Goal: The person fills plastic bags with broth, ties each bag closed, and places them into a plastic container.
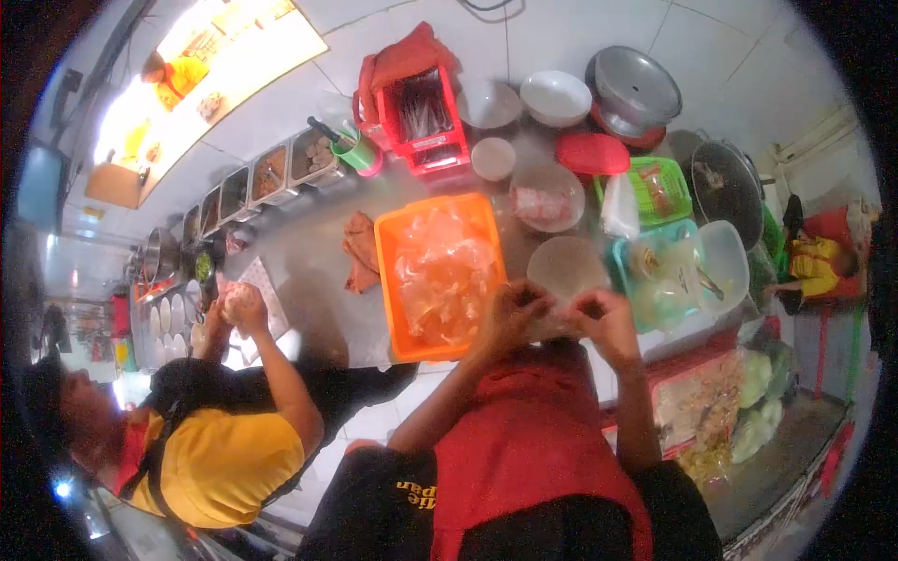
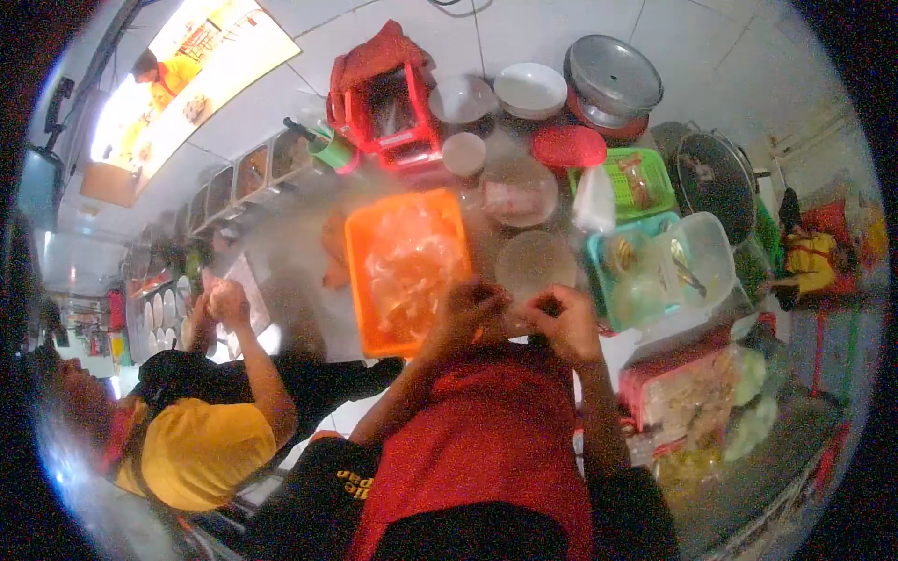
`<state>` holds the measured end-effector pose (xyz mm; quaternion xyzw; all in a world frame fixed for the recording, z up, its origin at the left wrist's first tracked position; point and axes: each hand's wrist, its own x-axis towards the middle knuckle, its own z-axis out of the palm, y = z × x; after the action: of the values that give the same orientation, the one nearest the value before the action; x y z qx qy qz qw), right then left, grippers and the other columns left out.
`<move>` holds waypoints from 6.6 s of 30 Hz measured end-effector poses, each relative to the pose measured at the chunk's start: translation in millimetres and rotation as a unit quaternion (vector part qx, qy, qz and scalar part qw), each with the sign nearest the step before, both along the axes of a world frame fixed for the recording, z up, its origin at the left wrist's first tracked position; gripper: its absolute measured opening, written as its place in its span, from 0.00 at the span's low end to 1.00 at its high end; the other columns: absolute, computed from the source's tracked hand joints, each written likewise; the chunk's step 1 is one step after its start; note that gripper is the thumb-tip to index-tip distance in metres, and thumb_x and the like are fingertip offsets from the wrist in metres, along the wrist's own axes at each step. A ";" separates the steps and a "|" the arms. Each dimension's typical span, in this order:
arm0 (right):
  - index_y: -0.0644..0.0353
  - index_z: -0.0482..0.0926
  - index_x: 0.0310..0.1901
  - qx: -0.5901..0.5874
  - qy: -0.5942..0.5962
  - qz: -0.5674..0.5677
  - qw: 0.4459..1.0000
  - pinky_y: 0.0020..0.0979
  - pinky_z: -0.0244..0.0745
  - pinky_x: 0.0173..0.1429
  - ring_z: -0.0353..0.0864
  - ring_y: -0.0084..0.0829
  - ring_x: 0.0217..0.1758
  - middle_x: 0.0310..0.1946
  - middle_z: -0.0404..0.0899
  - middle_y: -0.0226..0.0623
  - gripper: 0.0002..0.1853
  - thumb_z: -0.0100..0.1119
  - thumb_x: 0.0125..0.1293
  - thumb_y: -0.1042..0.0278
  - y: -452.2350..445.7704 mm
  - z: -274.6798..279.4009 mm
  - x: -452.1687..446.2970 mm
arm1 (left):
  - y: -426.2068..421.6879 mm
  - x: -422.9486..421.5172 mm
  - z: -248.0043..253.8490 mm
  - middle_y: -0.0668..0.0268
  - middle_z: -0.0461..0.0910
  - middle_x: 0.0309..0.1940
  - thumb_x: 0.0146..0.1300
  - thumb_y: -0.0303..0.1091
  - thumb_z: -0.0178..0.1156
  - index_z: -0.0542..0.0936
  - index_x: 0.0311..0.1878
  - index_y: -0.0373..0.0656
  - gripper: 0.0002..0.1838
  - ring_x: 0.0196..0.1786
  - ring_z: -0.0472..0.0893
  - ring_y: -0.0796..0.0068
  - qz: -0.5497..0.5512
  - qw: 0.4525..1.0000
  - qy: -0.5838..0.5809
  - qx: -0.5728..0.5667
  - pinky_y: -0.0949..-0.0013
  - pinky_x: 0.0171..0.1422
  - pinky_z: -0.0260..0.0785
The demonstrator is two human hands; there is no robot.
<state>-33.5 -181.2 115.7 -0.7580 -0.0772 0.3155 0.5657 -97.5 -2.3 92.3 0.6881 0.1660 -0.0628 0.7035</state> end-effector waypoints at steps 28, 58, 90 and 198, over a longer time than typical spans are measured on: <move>0.59 0.75 0.45 0.179 0.107 -0.229 0.951 0.16 0.61 0.25 0.67 0.14 0.25 0.27 0.73 0.24 0.07 0.57 0.67 0.70 9.5 -71.6 -17.5 | -7.5 11.1 -23.1 0.59 0.75 0.42 0.58 0.27 0.58 0.77 0.44 0.41 0.10 0.44 0.77 0.63 0.048 0.975 -0.133 0.173 0.64 0.50 0.70; 0.59 0.75 0.49 0.260 0.225 -0.263 0.901 0.19 0.66 0.29 0.72 0.16 0.27 0.31 0.75 0.26 0.12 0.58 0.66 0.66 9.6 -51.2 -6.7 | 0.9 9.3 -83.6 0.70 0.72 0.33 0.64 0.34 0.59 0.73 0.45 0.45 0.09 0.36 0.73 0.77 -0.005 0.931 0.013 -0.365 0.74 0.38 0.69; 0.64 0.80 0.41 -0.129 -0.393 -0.114 0.903 0.40 0.76 0.47 0.80 0.47 0.42 0.38 0.80 0.48 0.09 0.57 0.57 0.79 15.5 -65.6 -18.8 | -27.0 14.6 -41.3 0.51 0.76 0.32 0.56 0.28 0.60 0.77 0.38 0.37 0.08 0.32 0.78 0.50 0.042 0.938 -0.171 0.298 0.56 0.38 0.71; 0.61 0.79 0.36 -0.072 -0.582 0.188 0.788 0.43 0.73 0.47 0.76 0.47 0.42 0.34 0.75 0.46 0.07 0.56 0.58 0.69 192.1 -41.7 111.3 | 195.4 -18.9 -22.5 0.65 0.70 0.17 0.59 0.25 0.55 0.75 0.32 0.36 0.02 0.22 0.69 0.74 0.270 0.845 -0.195 0.418 0.67 0.28 0.63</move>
<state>77.8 10.8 73.9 -0.8068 -0.5099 -0.0813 0.2872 -116.4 193.1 69.8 0.8434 0.2150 0.3400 0.3562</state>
